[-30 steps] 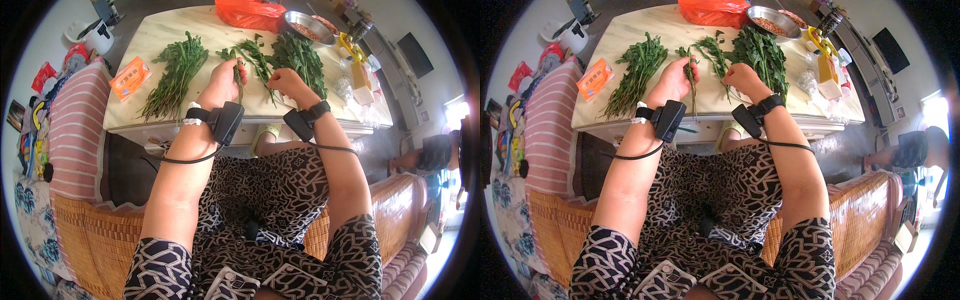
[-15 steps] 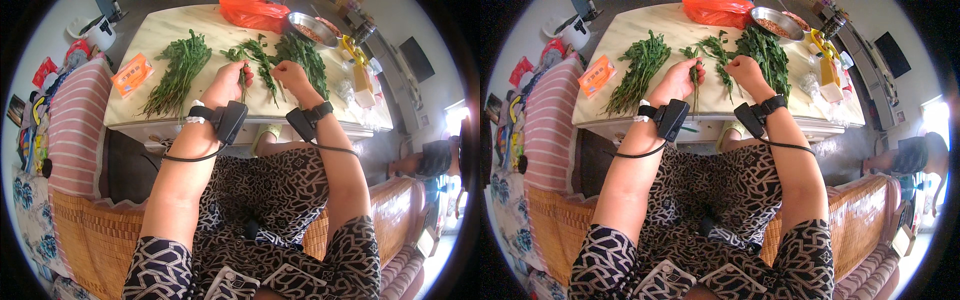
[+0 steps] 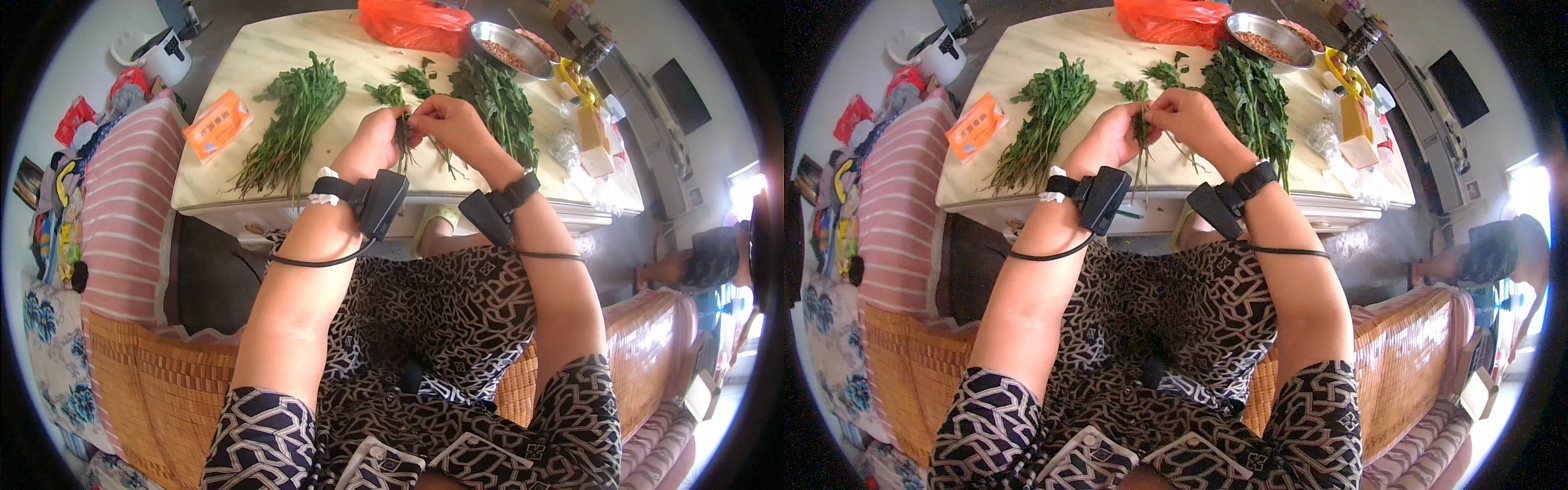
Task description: The person picks individual leaves and stems from bunches of green leafy vegetables on a table by hand, sorting them into different piles.
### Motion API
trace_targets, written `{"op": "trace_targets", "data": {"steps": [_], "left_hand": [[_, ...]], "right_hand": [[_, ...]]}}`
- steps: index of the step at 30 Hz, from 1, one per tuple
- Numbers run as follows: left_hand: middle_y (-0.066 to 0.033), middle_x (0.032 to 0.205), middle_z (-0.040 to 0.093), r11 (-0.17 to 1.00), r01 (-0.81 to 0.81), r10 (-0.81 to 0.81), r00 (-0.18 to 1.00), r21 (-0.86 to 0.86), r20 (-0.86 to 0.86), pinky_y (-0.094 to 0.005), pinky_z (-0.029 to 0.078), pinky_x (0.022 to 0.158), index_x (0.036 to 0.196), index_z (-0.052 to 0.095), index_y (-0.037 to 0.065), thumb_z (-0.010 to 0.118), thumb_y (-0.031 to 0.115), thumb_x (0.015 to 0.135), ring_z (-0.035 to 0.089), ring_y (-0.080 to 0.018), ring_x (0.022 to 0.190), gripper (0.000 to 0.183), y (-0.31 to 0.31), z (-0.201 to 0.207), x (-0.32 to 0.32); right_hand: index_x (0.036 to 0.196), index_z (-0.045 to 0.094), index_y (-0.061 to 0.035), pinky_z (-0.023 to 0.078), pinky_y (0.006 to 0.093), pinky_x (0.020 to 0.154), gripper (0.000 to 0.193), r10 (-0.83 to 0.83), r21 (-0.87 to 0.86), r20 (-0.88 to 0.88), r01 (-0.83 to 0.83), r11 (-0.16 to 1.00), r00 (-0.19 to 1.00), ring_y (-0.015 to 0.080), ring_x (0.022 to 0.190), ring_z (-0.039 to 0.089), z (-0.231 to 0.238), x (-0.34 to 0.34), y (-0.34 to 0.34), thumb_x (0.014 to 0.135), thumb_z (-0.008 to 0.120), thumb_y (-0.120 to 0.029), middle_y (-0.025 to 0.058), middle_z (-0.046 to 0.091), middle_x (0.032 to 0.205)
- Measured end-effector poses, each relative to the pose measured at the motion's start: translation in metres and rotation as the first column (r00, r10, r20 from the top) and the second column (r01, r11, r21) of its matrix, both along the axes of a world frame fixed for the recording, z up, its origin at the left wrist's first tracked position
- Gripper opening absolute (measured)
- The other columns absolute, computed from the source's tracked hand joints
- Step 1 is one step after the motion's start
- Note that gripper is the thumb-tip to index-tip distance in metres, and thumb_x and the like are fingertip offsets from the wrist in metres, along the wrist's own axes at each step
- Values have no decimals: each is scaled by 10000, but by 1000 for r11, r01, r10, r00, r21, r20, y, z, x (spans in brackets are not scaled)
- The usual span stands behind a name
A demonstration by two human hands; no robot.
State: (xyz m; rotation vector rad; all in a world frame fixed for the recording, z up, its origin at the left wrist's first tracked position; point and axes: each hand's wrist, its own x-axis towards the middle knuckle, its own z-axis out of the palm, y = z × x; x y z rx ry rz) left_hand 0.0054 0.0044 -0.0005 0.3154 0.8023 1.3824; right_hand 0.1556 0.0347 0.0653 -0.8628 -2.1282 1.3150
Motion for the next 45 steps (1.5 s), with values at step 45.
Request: {"op": "trace_targets", "data": {"steps": [45], "left_hand": [[-211, 1073, 623, 942, -317, -232, -376, -111, -897, -475, 463, 838, 1093, 541, 34, 557, 232, 866, 579, -400, 1023, 302, -59, 38, -109]], "right_hand": [[839, 638, 6, 424, 251, 478, 217, -90, 44, 102, 86, 995, 991, 84, 525, 510, -3, 29, 15, 849, 625, -210, 28, 618, 655]]}}
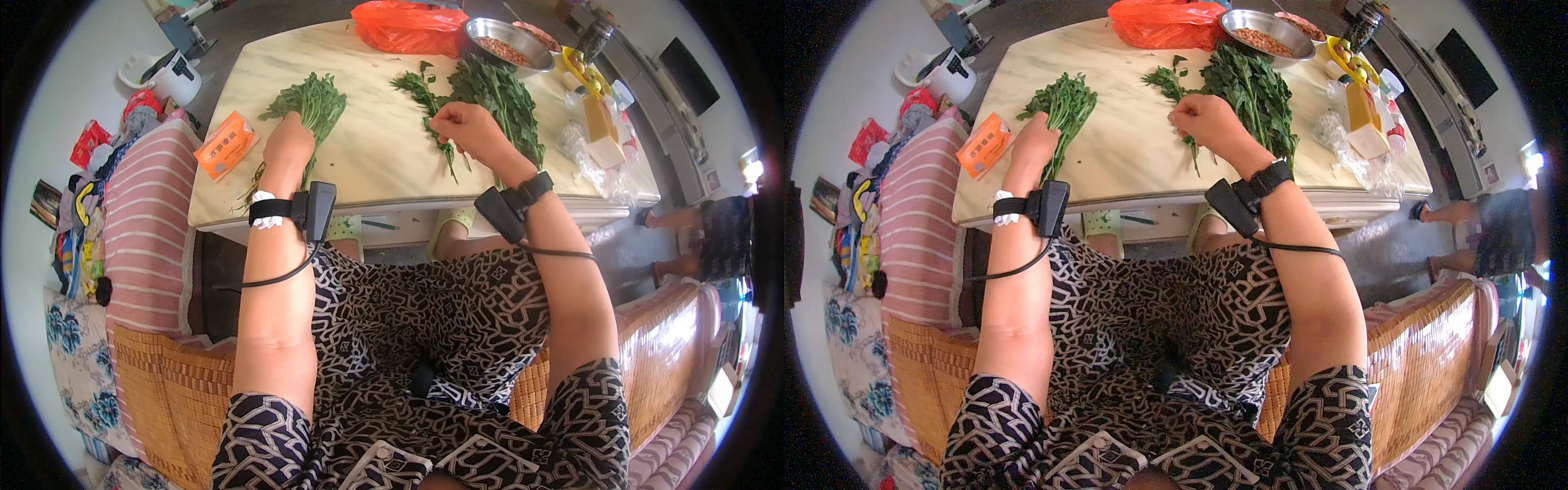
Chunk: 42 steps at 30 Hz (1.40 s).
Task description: The person picks individual leaves and stems from bunches of green leafy vegetables on a table by hand, sorting them into different piles.
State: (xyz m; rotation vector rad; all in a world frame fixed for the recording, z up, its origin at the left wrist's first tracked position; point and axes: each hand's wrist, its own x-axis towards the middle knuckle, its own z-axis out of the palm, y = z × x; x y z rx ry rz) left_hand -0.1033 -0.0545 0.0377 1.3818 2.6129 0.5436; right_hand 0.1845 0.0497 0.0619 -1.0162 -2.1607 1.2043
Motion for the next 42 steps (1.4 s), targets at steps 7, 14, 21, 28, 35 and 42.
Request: {"op": "trace_targets", "data": {"steps": [7, 14, 21, 28, 35, 42], "left_hand": [[-169, 1158, 619, 998, -58, 57, 997, 23, 59, -430, 458, 878, 1222, 527, 67, 646, 259, 804, 580, -340, 1085, 476, -1, 7, 5], [-169, 1116, 619, 995, -79, 77, 997, 63, 32, -444, 478, 846, 1124, 575, 68, 610, 213, 802, 587, -357, 1044, 355, -8, 10, 6], [-173, 1067, 582, 963, -80, 100, 993, 257, -66, -439, 463, 874, 1059, 601, 73, 655, 223, 799, 531, -362, 1058, 304, -7, 11, 16], [-148, 969, 626, 890, 86, -162, 978, 448, 133, -414, 484, 779, 986, 632, 77, 623, 242, 824, 609, -315, 903, 232, 10, 8, 56], [-41, 873, 656, 857, 132, -399, 782, 498, 478, -270, 469, 681, 1020, 652, 54, 618, 216, 864, 595, -132, 758, 227, 22, -1, 92], [-19, 959, 620, 904, 43, -395, 466, 425, 792, -270, 448, 688, 1118, 601, 55, 579, 218, 891, 557, -126, 825, 281, 22, 0, 102]], "right_hand": [[814, 642, 12, 432, 269, 482, 213, -81, 57, 25, 80, 995, 996, 106, 518, 530, -9, 9, 10, 835, 621, -199, 46, 631, 649], [787, 644, 2, 441, 280, 488, 195, -224, 41, 120, 221, 974, 967, 129, 521, 552, -13, 18, 19, 823, 619, -189, 49, 633, 641], [755, 627, 11, 447, 297, 476, 210, -167, -17, 281, 179, 984, 945, 140, 501, 560, -13, 21, 14, 790, 633, -196, 58, 627, 633], [701, 608, -11, 392, 288, 410, 258, -56, -52, 505, 95, 994, 861, 129, 474, 527, -13, 15, 10, 745, 667, -258, 38, 580, 582], [631, 612, 14, 432, 324, 420, 259, -62, -50, 422, 91, 995, 904, 180, 460, 557, -17, 16, 11, 726, 648, -225, 75, 577, 548], [855, 600, 24, 417, 278, 383, 219, -199, -36, 73, 202, 979, 977, 118, 482, 541, 1, 13, 6, 819, 603, -192, 49, 564, 602]]}}
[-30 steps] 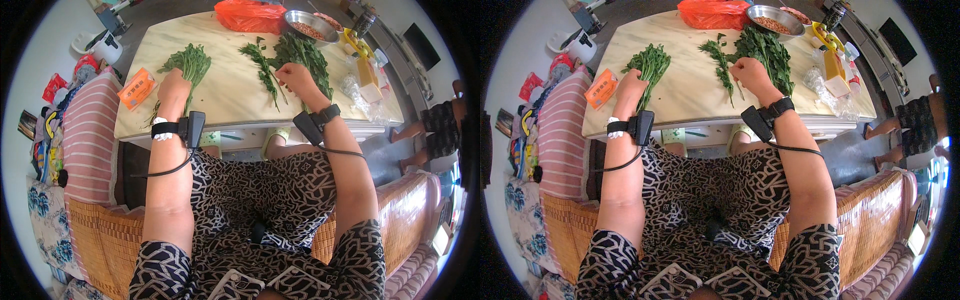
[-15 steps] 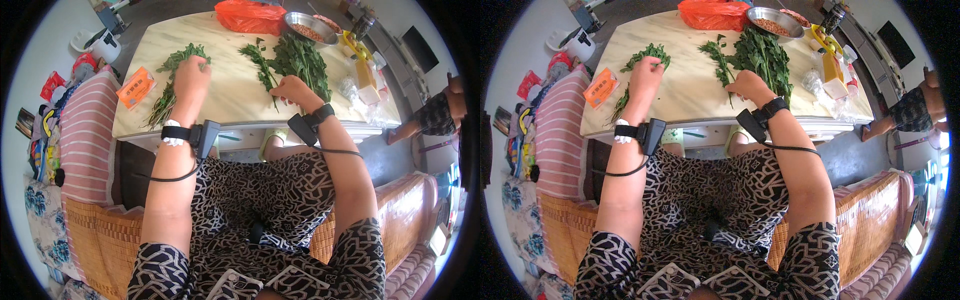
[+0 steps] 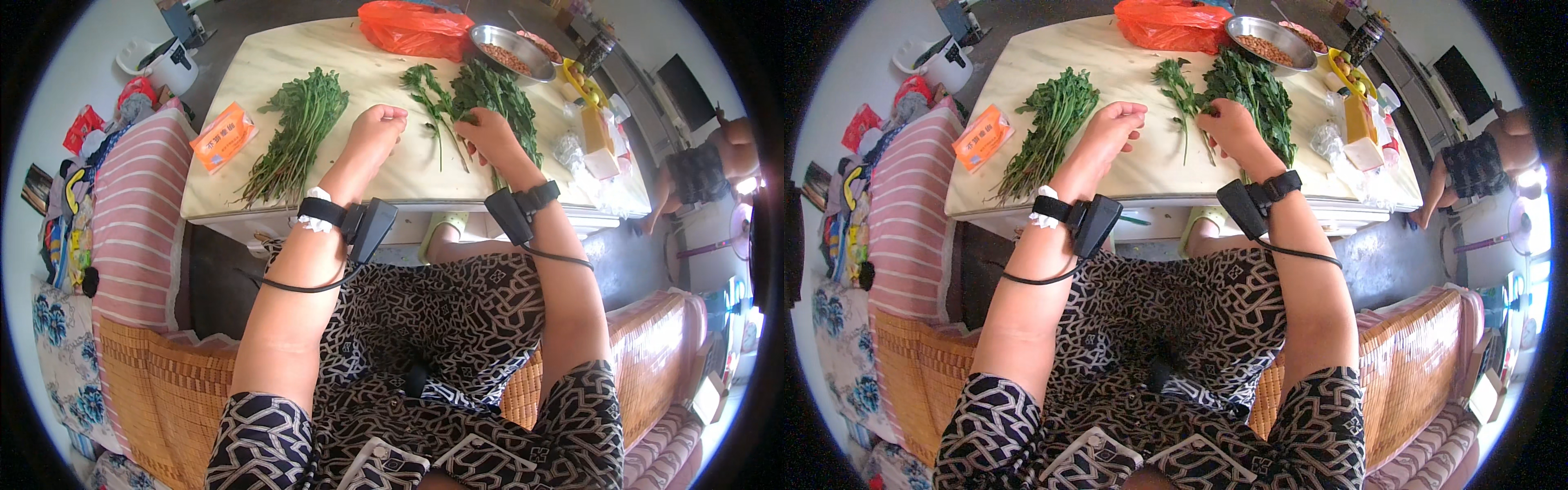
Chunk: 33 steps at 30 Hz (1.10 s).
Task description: The person picks individual leaves and stems from bunches of green leafy vegetables on a table by hand, sorting them into different piles.
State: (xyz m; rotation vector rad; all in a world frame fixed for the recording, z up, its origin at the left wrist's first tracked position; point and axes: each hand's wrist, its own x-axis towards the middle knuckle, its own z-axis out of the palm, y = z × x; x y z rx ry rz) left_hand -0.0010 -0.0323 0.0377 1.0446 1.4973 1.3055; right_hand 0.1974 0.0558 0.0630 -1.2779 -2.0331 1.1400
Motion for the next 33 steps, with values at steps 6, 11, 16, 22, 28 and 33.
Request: {"op": "trace_targets", "data": {"steps": [6, 11, 16, 22, 28, 33], "left_hand": [[-58, 1027, 634, 999, 30, -20, 978, -43, 207, -285, 465, 755, 1181, 561, 46, 530, 208, 931, 585, -149, 915, 300, -2, 4, 2], [-90, 1050, 635, 1000, 1, 9, 932, -29, 362, -297, 483, 767, 1186, 543, 46, 511, 212, 954, 613, -177, 947, 288, 1, 5, 8], [-99, 1019, 648, 995, -84, 55, 916, 57, 399, -284, 492, 714, 1097, 562, 46, 524, 221, 956, 628, -165, 869, 229, 8, -2, 6], [-19, 854, 643, 989, -107, 66, 940, 104, 335, -243, 474, 632, 1029, 594, 61, 570, 216, 930, 607, -116, 756, 186, 9, -2, 3], [19, 807, 618, 973, -209, 202, 976, 102, 79, -232, 409, 530, 1010, 622, 48, 598, 206, 903, 550, -68, 639, 193, 4, 6, -24], [4, 767, 609, 909, -346, 403, 869, 232, -287, -267, 411, 545, 1051, 619, -24, 623, 206, 878, 508, -86, 633, 288, 1, -10, -72]], "right_hand": [[884, 579, 34, 425, 245, 388, 219, 131, -73, -136, -142, 987, 982, 103, 498, 546, 3, -9, -9, 859, 601, -182, 56, 589, 654], [889, 575, 45, 457, 254, 409, 215, 248, -105, -135, -263, 959, 959, 122, 570, 597, 5, -19, -21, 852, 609, -165, 78, 621, 752], [888, 581, 24, 477, 251, 421, 206, 302, -161, -137, -322, 933, 943, 118, 597, 623, 8, -26, -25, 856, 604, -178, 61, 618, 767], [943, 592, 8, 472, 249, 430, 235, 373, -172, -26, -372, 912, 927, 110, 600, 621, 9, -29, -31, 866, 603, -214, 40, 633, 780], [1023, 602, -13, 461, 251, 441, 271, 355, -149, -27, -355, 923, 934, 110, 601, 610, 5, -25, -27, 878, 588, -241, 49, 655, 814], [1005, 602, -11, 456, 256, 428, 261, 340, -117, 20, -336, 935, 940, 115, 591, 620, 5, -28, -25, 868, 589, -233, 55, 657, 802]]}}
